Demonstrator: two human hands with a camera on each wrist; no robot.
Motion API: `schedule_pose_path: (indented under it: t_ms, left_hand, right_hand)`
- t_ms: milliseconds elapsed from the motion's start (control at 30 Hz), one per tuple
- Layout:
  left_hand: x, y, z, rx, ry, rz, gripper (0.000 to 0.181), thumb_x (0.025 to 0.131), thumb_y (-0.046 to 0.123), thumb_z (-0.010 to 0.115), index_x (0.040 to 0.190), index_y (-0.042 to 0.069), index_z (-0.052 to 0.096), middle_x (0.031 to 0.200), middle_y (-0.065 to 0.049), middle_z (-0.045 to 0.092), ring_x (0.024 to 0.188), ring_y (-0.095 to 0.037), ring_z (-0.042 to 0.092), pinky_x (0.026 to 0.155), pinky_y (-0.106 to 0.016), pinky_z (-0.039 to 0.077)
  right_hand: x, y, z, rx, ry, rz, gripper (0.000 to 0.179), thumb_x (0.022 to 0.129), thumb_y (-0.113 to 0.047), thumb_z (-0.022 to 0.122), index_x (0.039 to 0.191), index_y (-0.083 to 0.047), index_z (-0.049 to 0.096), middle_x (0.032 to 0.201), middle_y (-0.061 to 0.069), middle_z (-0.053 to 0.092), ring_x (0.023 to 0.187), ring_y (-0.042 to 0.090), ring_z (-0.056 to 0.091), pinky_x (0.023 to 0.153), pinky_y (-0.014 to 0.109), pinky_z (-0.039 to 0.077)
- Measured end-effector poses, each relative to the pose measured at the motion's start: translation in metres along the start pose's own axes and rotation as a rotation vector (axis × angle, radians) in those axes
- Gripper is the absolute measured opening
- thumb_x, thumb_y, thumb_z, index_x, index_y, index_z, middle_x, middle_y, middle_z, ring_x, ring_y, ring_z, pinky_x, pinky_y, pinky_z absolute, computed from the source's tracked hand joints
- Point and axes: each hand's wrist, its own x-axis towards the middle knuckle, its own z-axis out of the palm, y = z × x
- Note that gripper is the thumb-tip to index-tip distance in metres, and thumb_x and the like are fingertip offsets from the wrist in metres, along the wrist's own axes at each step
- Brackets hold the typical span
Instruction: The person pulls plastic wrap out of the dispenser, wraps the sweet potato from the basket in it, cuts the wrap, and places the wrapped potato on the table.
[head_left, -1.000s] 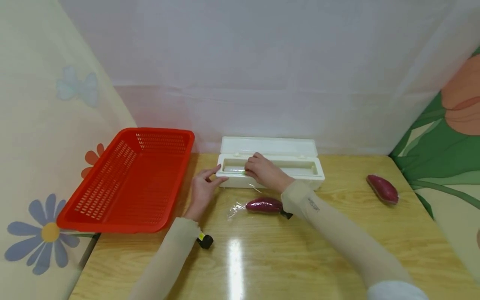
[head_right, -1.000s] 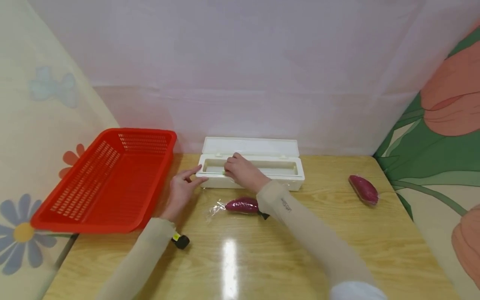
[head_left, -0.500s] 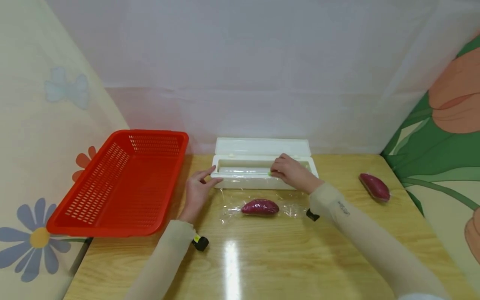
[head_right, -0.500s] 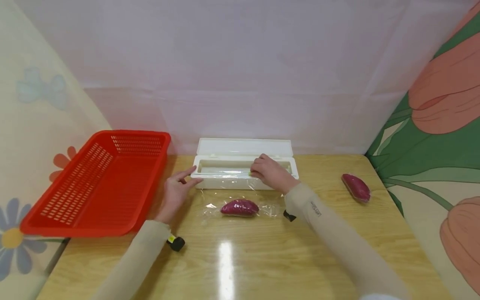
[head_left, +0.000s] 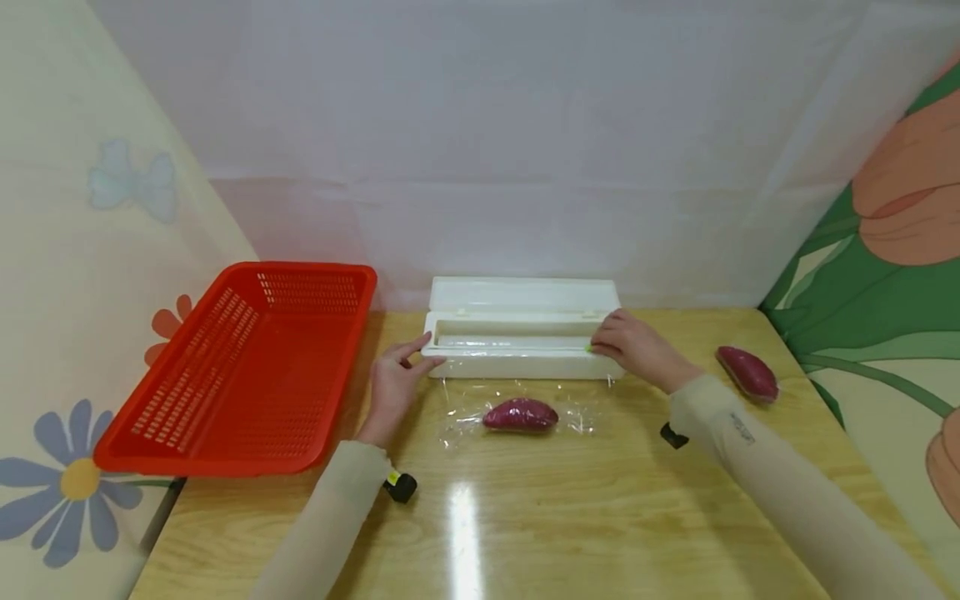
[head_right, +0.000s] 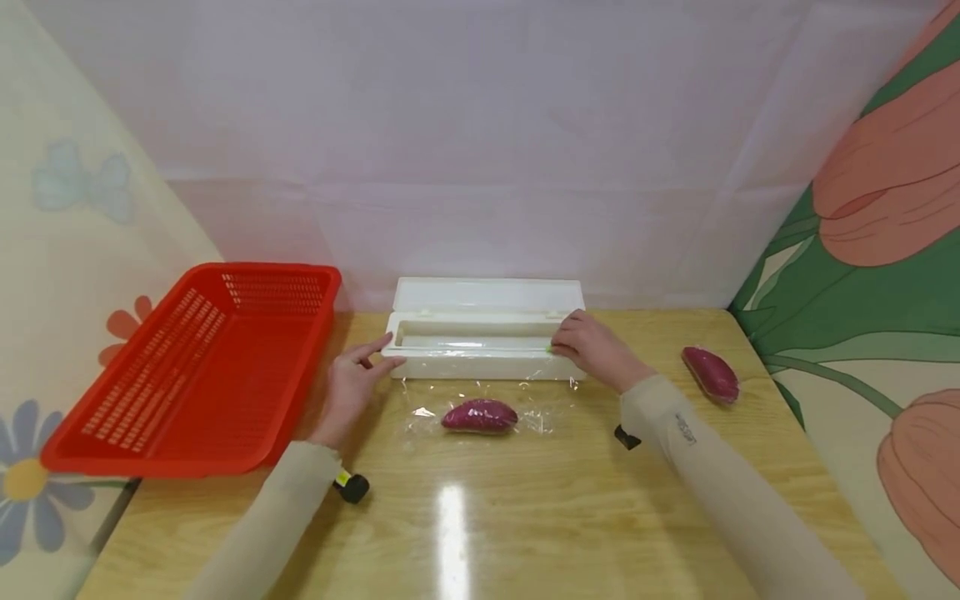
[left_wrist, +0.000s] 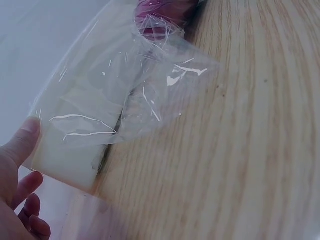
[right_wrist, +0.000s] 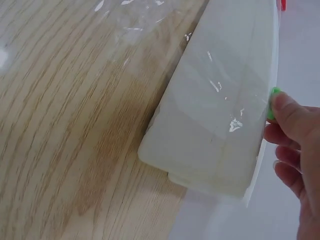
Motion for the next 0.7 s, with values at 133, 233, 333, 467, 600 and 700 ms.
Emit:
schedule_pose_path:
  t_ms: [133, 233, 333, 467, 600, 700]
  left_hand:
    - [0.0, 0.001, 0.0, 0.019, -0.015, 0.001, 0.047, 0.085, 0.022, 0.088, 0.13, 0.015, 0.074, 0.105, -0.011, 0.068, 0.076, -0.02, 0.047, 0.055, -0.021, 0.036]
    - [-0.001, 0.0, -0.001, 0.03, -0.026, -0.005, 0.049, 0.086, 0.023, 0.088, 0.132, 0.015, 0.073, 0.106, -0.01, 0.068, 0.078, -0.02, 0.047, 0.058, -0.021, 0.038]
    - [-0.002, -0.001, -0.002, 0.039, -0.024, -0.005, 0.049, 0.086, 0.024, 0.087, 0.132, 0.016, 0.072, 0.104, -0.009, 0.066, 0.077, -0.02, 0.047, 0.057, -0.021, 0.037]
    - [-0.002, -0.001, -0.004, 0.049, -0.024, -0.003, 0.049, 0.087, 0.025, 0.087, 0.132, 0.017, 0.072, 0.102, -0.009, 0.065, 0.073, -0.02, 0.046, 0.053, -0.021, 0.035]
    - [-0.001, 0.001, -0.003, 0.052, -0.035, -0.009, 0.049, 0.087, 0.026, 0.087, 0.132, 0.018, 0.072, 0.103, -0.009, 0.066, 0.072, -0.019, 0.046, 0.052, -0.021, 0.035]
    - [0.001, 0.001, -0.003, 0.05, -0.034, -0.013, 0.049, 0.086, 0.027, 0.087, 0.132, 0.019, 0.073, 0.1, -0.008, 0.065, 0.071, -0.019, 0.046, 0.051, -0.021, 0.035]
  right_hand:
    - [-0.009, 0.005, -0.003, -0.03, 0.01, -0.005, 0.006, 0.089, -0.002, 0.079, 0.095, -0.002, 0.077, 0.09, 0.007, 0.07, 0.09, 0.026, 0.06, 0.08, 0.044, 0.054]
    - [-0.017, 0.01, -0.004, -0.051, 0.059, -0.039, 0.009, 0.085, 0.002, 0.081, 0.092, -0.001, 0.077, 0.088, 0.008, 0.069, 0.089, 0.028, 0.06, 0.079, 0.045, 0.054]
    - [-0.023, 0.013, -0.005, -0.068, 0.096, -0.052, 0.012, 0.081, 0.004, 0.083, 0.092, 0.001, 0.078, 0.087, 0.008, 0.068, 0.09, 0.03, 0.059, 0.079, 0.046, 0.054]
    - [-0.028, 0.014, -0.008, -0.069, 0.105, -0.025, 0.014, 0.081, 0.003, 0.084, 0.094, 0.002, 0.079, 0.089, 0.009, 0.068, 0.092, 0.03, 0.059, 0.079, 0.045, 0.054]
    - [-0.031, 0.014, -0.011, -0.06, 0.11, 0.003, 0.013, 0.081, 0.004, 0.084, 0.094, 0.002, 0.079, 0.089, 0.01, 0.067, 0.09, 0.029, 0.058, 0.076, 0.044, 0.054]
    - [-0.031, 0.014, -0.013, -0.059, 0.109, 0.01, 0.013, 0.082, 0.004, 0.083, 0.094, 0.002, 0.079, 0.09, 0.011, 0.066, 0.09, 0.029, 0.058, 0.074, 0.044, 0.054]
